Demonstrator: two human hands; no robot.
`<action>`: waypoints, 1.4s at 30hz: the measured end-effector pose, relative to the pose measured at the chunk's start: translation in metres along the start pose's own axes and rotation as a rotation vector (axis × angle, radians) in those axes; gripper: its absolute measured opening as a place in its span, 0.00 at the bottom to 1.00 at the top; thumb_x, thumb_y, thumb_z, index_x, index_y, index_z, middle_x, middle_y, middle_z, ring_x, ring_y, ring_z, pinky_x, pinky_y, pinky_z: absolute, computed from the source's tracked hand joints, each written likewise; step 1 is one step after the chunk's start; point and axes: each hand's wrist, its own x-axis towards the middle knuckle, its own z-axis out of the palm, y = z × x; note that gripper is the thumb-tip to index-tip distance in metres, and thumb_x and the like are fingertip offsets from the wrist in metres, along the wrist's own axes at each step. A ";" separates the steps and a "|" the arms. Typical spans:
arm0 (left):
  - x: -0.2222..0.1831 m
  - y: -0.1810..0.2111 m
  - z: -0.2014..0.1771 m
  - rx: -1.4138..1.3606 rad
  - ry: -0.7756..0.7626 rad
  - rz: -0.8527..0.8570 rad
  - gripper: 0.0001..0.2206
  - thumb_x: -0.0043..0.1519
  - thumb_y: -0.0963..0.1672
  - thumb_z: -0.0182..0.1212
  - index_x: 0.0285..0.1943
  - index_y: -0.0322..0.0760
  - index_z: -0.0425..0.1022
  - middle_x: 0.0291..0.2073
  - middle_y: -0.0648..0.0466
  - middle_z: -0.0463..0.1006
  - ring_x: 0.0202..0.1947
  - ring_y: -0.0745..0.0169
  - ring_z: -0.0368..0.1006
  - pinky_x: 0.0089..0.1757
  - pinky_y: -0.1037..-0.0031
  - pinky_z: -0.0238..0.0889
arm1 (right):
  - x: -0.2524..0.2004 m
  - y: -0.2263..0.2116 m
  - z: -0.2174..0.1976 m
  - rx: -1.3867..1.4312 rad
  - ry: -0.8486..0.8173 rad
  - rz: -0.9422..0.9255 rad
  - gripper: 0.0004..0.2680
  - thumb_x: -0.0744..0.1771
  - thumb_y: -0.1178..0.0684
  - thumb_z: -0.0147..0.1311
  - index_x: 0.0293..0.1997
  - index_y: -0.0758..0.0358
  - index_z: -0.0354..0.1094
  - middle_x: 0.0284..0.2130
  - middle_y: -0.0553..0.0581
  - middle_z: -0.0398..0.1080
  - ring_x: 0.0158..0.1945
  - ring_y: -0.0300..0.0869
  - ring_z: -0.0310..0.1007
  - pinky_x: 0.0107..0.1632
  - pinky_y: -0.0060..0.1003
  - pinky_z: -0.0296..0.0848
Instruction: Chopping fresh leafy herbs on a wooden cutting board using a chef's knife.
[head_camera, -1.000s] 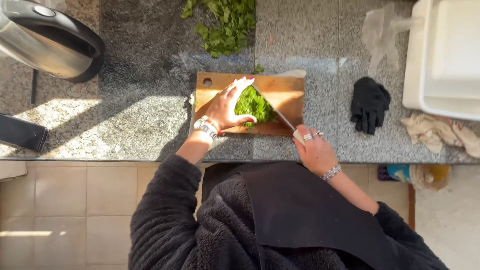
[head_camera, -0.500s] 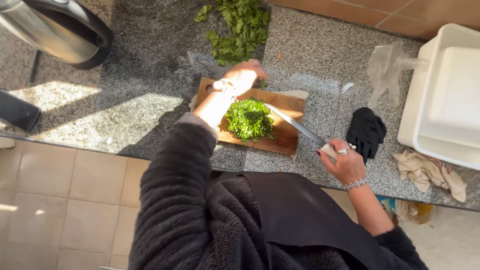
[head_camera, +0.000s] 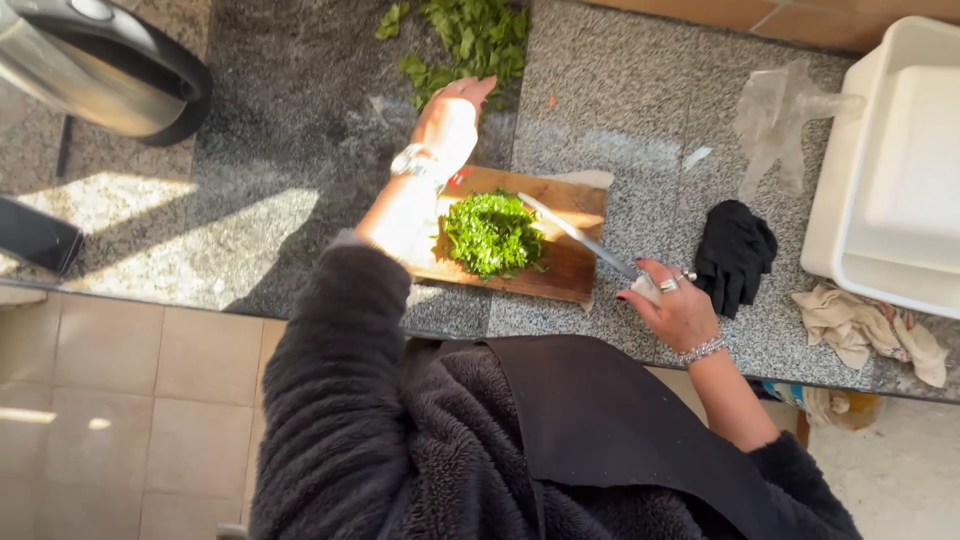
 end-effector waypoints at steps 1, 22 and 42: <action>-0.023 0.013 -0.008 0.001 0.001 -0.009 0.19 0.70 0.41 0.48 0.71 0.38 0.71 0.65 0.39 0.72 0.65 0.38 0.69 0.64 0.59 0.62 | 0.000 0.000 0.002 0.005 -0.007 -0.004 0.19 0.64 0.42 0.64 0.54 0.62 0.69 0.36 0.62 0.73 0.33 0.54 0.76 0.33 0.45 0.75; -0.094 0.058 -0.042 0.385 0.371 0.165 0.32 0.66 0.60 0.36 0.82 0.60 0.50 0.82 0.52 0.47 0.83 0.44 0.35 0.76 0.54 0.36 | 0.106 -0.073 0.022 -0.212 -0.047 -0.058 0.07 0.67 0.45 0.62 0.38 0.55 0.73 0.32 0.56 0.74 0.37 0.52 0.77 0.35 0.46 0.76; -0.050 0.025 0.015 0.381 0.064 0.256 0.36 0.66 0.62 0.51 0.81 0.58 0.47 0.79 0.42 0.38 0.78 0.33 0.35 0.71 0.39 0.38 | 0.117 -0.073 0.048 -0.285 0.013 -0.264 0.06 0.66 0.46 0.60 0.37 0.53 0.72 0.37 0.54 0.76 0.33 0.46 0.78 0.31 0.41 0.75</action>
